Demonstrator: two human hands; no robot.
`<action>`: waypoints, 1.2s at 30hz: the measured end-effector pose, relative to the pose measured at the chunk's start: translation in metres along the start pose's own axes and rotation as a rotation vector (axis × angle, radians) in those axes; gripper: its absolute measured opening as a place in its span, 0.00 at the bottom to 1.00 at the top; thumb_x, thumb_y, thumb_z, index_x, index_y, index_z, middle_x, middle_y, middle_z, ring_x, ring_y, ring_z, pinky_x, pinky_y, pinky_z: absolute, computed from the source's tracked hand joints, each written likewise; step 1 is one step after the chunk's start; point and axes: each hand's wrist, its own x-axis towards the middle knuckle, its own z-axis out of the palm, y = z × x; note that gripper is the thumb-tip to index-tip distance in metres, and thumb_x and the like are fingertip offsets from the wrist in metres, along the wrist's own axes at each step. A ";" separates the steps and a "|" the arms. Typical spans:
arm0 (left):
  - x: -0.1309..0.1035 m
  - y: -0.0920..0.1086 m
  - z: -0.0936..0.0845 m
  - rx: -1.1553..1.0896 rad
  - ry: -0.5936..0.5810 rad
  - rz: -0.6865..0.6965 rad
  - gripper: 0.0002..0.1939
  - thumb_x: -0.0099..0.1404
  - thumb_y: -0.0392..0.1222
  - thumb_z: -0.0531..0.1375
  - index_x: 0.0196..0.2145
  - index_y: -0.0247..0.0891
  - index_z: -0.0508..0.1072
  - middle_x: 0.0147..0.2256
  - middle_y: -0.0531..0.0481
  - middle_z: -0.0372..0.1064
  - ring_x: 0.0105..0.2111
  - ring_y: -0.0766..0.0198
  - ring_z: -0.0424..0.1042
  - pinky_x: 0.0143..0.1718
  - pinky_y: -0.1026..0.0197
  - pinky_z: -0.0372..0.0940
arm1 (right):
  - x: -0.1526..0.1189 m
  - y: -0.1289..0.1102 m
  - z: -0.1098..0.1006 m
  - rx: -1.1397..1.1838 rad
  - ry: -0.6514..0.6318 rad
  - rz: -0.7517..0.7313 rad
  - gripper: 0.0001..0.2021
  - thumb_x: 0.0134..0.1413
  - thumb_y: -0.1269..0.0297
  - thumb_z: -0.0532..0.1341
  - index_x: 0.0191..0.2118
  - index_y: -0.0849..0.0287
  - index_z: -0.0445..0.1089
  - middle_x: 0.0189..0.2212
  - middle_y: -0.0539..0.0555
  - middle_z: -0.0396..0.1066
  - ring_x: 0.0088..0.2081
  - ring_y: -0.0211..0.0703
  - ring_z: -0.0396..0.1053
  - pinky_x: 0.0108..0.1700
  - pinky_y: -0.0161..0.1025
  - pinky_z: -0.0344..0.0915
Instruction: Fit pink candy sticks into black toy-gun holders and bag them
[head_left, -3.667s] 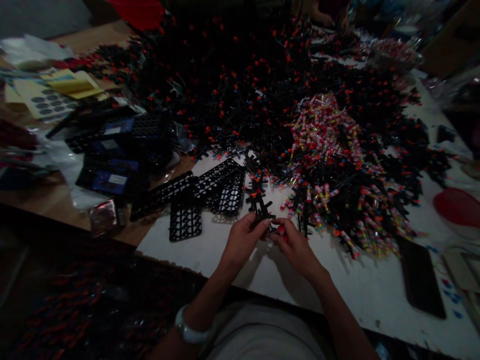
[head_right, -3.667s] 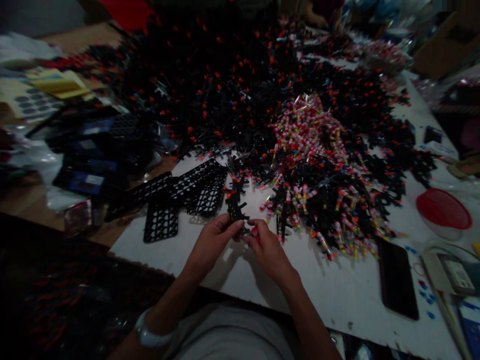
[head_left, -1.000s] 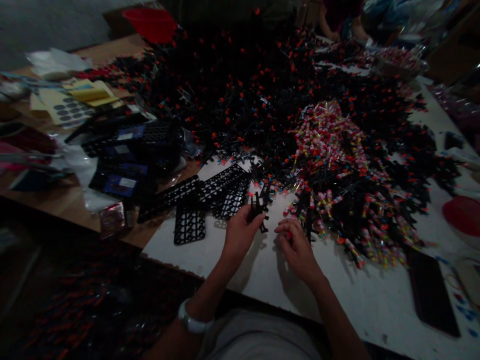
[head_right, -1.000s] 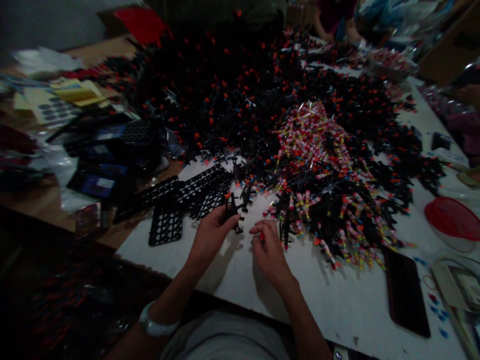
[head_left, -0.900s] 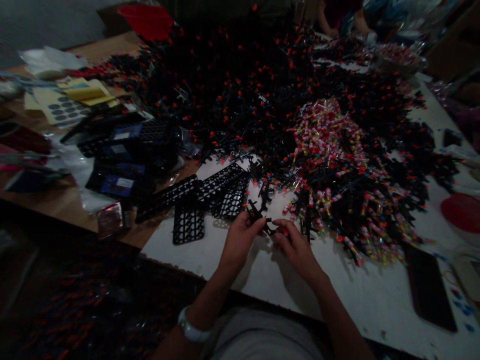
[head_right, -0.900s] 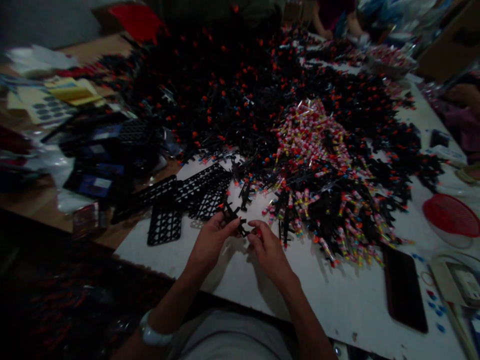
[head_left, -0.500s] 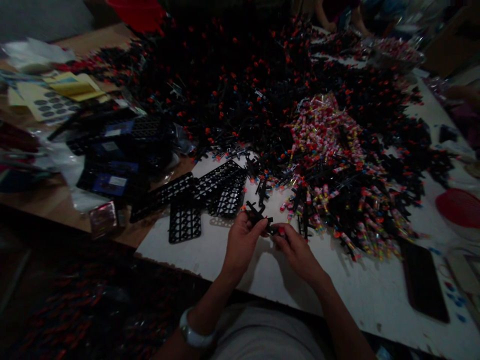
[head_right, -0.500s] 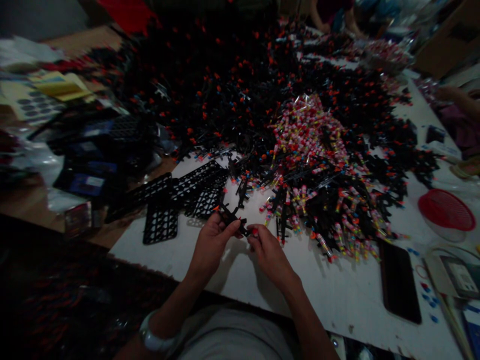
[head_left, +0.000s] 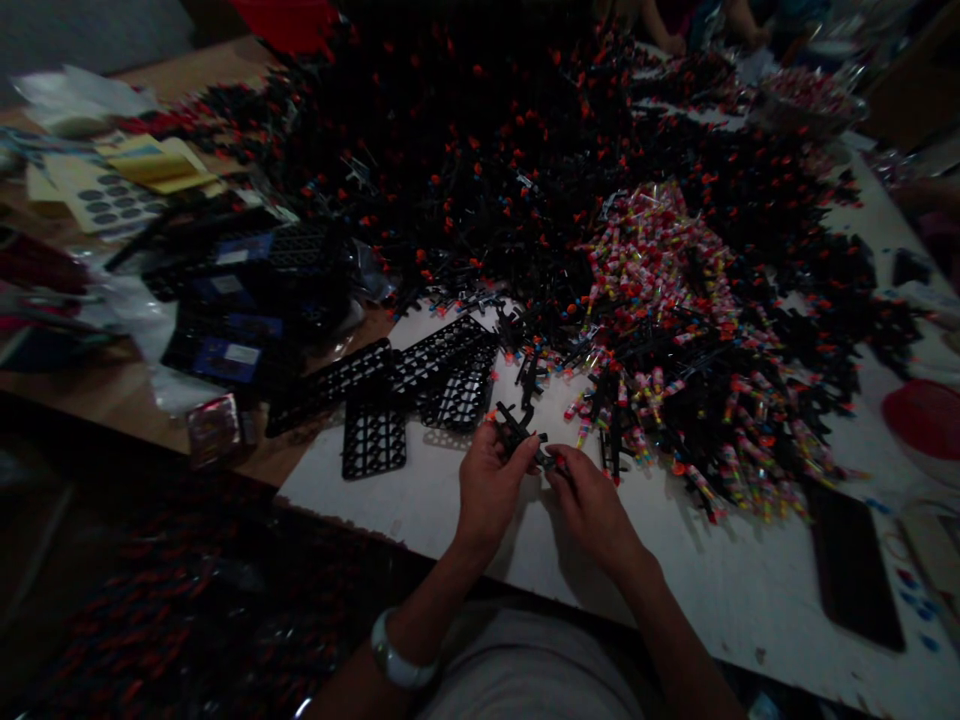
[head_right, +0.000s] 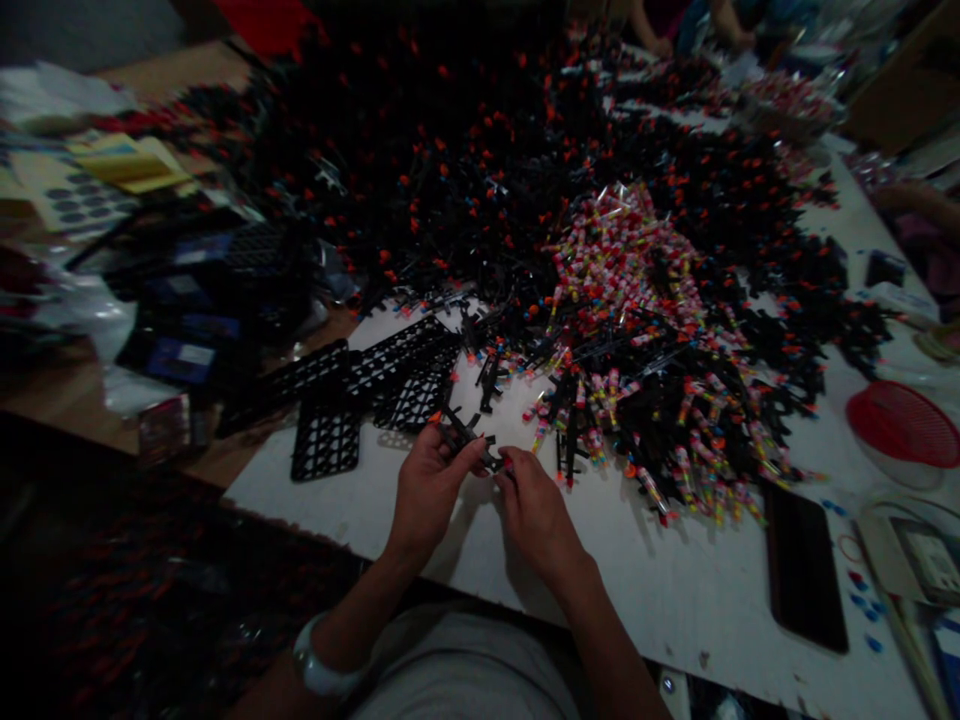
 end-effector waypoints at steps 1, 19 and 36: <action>-0.001 0.000 0.001 -0.006 0.012 0.001 0.14 0.54 0.44 0.64 0.35 0.37 0.65 0.28 0.56 0.69 0.27 0.68 0.69 0.29 0.66 0.66 | -0.001 -0.003 0.000 -0.023 -0.002 0.015 0.19 0.60 0.63 0.52 0.56 0.59 0.58 0.46 0.60 0.69 0.42 0.46 0.70 0.46 0.43 0.67; 0.049 0.021 -0.011 0.621 -0.156 0.415 0.14 0.65 0.45 0.54 0.45 0.36 0.68 0.44 0.42 0.70 0.42 0.58 0.70 0.45 0.55 0.64 | 0.008 0.017 -0.074 -0.708 0.760 0.083 0.32 0.60 0.52 0.52 0.64 0.66 0.48 0.53 0.73 0.60 0.53 0.65 0.60 0.50 0.60 0.58; 0.095 -0.006 -0.004 1.421 -0.170 0.715 0.22 0.66 0.36 0.48 0.56 0.32 0.64 0.60 0.38 0.58 0.62 0.47 0.51 0.61 0.45 0.46 | 0.061 0.023 0.009 -0.552 0.100 -0.284 0.28 0.61 0.60 0.54 0.64 0.57 0.50 0.62 0.61 0.53 0.62 0.51 0.50 0.62 0.53 0.49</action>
